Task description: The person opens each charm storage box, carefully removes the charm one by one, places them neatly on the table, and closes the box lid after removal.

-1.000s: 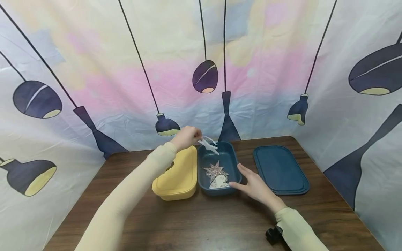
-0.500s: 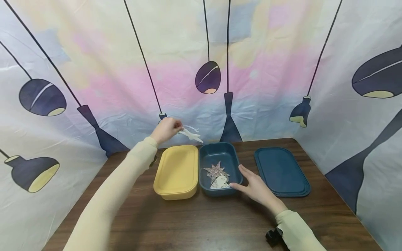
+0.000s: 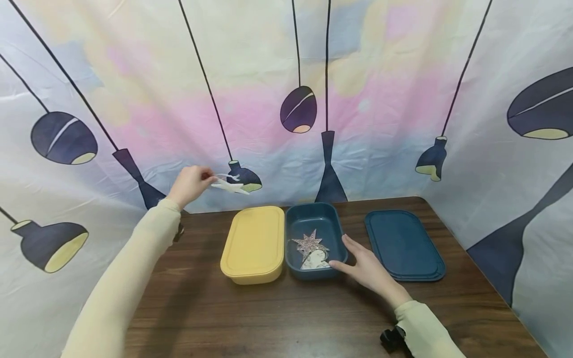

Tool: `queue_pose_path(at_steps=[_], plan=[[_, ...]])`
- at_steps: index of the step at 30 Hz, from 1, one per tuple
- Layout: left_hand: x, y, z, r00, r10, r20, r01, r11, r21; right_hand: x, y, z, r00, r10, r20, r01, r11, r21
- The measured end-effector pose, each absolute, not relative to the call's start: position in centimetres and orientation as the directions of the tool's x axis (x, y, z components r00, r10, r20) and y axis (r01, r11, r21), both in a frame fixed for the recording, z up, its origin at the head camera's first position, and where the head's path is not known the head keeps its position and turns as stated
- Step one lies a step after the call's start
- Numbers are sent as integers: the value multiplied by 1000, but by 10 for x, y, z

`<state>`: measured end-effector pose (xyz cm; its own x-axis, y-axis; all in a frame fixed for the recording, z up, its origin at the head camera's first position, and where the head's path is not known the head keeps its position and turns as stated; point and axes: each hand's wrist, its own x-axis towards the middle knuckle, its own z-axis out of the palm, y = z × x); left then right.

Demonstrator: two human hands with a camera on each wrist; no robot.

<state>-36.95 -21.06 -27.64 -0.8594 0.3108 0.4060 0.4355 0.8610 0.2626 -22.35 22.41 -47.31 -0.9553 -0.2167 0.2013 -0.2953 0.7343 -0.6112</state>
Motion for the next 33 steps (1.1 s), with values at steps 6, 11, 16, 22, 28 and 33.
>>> queue_pose_path(at_steps=[6, 11, 16, 22, 28, 33], plan=[[-364, -247, -279, -863, 252, 437, 403, 866, 296, -221, 223, -473, -958, -217, 189, -287, 739, -609], [-357, -269, -283, -860, 198, 471, 378, 866, 327, -221, 224, -472, -959, -213, 185, -282, 738, -613], [-353, -286, -294, -839, 168, 518, 378, 864, 331, -221, 223, -473, -959, -211, 190, -284, 741, -608], [-354, -296, -318, -839, 174, 516, 386, 858, 338, -219, 223, -472, -962, -202, 185, -273, 748, -605], [-353, -300, -344, -834, 179, 522, 399, 849, 347, -219, 222, -471, -961, -199, 193, -277, 748, -603], [-350, -304, -365, -845, 171, 507, 405, 824, 398, -220, 221, -472, -961, -199, 193, -276, 749, -602]])
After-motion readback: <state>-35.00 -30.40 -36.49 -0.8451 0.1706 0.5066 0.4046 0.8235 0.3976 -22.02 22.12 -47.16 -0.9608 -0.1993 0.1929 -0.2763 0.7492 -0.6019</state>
